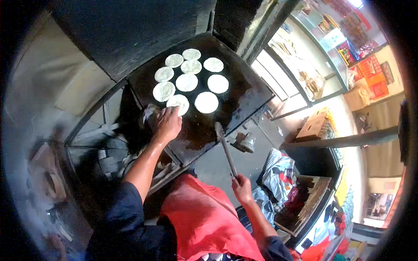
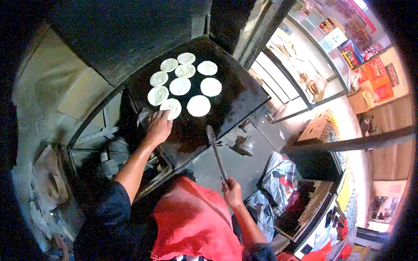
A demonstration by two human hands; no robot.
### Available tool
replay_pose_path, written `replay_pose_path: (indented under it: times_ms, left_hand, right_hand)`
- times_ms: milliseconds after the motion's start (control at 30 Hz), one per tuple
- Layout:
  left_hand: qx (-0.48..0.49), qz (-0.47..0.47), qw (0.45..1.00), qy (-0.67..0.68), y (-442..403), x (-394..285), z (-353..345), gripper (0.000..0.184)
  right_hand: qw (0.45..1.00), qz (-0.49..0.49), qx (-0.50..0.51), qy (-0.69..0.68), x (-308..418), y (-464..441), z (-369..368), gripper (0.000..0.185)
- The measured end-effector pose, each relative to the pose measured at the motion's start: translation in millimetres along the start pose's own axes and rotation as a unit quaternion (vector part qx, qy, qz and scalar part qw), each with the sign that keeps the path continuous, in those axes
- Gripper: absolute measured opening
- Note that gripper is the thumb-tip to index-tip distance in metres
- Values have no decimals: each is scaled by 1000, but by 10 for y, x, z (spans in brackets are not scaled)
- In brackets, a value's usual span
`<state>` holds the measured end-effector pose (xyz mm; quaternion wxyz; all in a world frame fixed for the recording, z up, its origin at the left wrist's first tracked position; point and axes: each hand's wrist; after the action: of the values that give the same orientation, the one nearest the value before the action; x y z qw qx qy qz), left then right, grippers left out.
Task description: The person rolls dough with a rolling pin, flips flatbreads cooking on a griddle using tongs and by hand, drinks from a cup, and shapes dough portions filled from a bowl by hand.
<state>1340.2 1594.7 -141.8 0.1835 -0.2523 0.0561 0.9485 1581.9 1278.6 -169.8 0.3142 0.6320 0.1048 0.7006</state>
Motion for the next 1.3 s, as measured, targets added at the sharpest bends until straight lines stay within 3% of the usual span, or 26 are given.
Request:
replay_pose_path:
  times_ms: [33,67,100,167,233,300,333,367,433,567,667,767,833,900,933,967,1000,1033,1067,1167,1267,1300]
  left_hand:
    - [11,-15,995,-95,-126,38,-14,47]
    - [24,-69,997,-34,-308,243,-374,48]
    - [36,-104,992,-63,-327,131,-307,48]
    - [130,-111,985,20,-418,-10,-205,45]
    - [68,-153,978,125,-469,192,-382,38]
    - [111,18,923,367,-614,534,-598,36]
    - [86,50,847,522,-762,552,-444,33]
    - [95,147,837,518,-840,622,-244,35]
    - [103,224,787,566,-1085,755,47,42]
    - [102,208,741,630,-1521,879,-40,57]
    - [92,211,743,628,-1696,832,-188,68]
    - [113,225,783,568,-1807,777,-160,78]
    - [99,245,781,566,-1813,809,-140,74]
    - [143,286,756,571,-1800,881,-56,65]
    - [89,263,755,595,-1821,956,-153,59]
    - [94,261,753,596,-1809,1041,-237,59]
    - [72,251,728,634,-1791,1125,-290,51]
    - [49,241,702,669,-1772,1177,-309,46]
    - [44,278,667,690,-1764,1177,-269,42]
    - [40,253,617,744,-1645,1253,-164,43]
    - [50,227,629,742,-1367,1227,174,44]
    - [48,228,625,745,-1259,1231,249,45]
  right_hand:
    - [999,21,-40,5,102,-46,-7,22]
    - [999,-2,-40,-5,565,-94,-1,24]
    - [997,18,-60,39,851,-135,-43,24]
    - [995,17,-67,67,1041,-376,-31,23]
    - [995,30,-57,79,1299,-627,-88,21]
    - [995,15,-36,88,1533,-876,-149,19]
    - [996,9,-34,82,1624,-992,-177,19]
    - [997,4,-31,77,1721,-1111,-210,19]
    - [998,3,-15,65,1882,-1306,-235,22]
    - [991,-27,4,129,2069,-1568,-266,24]
    - [990,-27,29,136,1969,-1834,-293,24]
    - [995,-36,47,83,2091,-1908,-413,20]
    - [977,92,65,182,2134,-1817,-463,20]
    - [974,86,64,201,2205,-1591,-471,24]
    - [974,91,47,200,2222,-1445,-465,25]
    - [974,97,30,201,2261,-1293,-452,27]
    - [969,58,28,239,2350,-1136,-432,28]
    - [963,82,30,256,2236,-983,-348,28]
    - [959,61,38,273,2097,-801,-257,28]
    - [941,72,53,327,1638,-309,-94,31]
    - [940,64,38,334,1380,-190,-214,34]
    - [947,89,6,307,1322,-280,-310,23]
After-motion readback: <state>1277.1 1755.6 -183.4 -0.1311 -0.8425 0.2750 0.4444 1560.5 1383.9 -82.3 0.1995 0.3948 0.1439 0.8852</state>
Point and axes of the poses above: each hand's wrist, its own y-axis away from the middle knuckle, its own z-axis out of the back of the hand, x = y × z, and after that the axes turned 1 degree about -y, right-handed
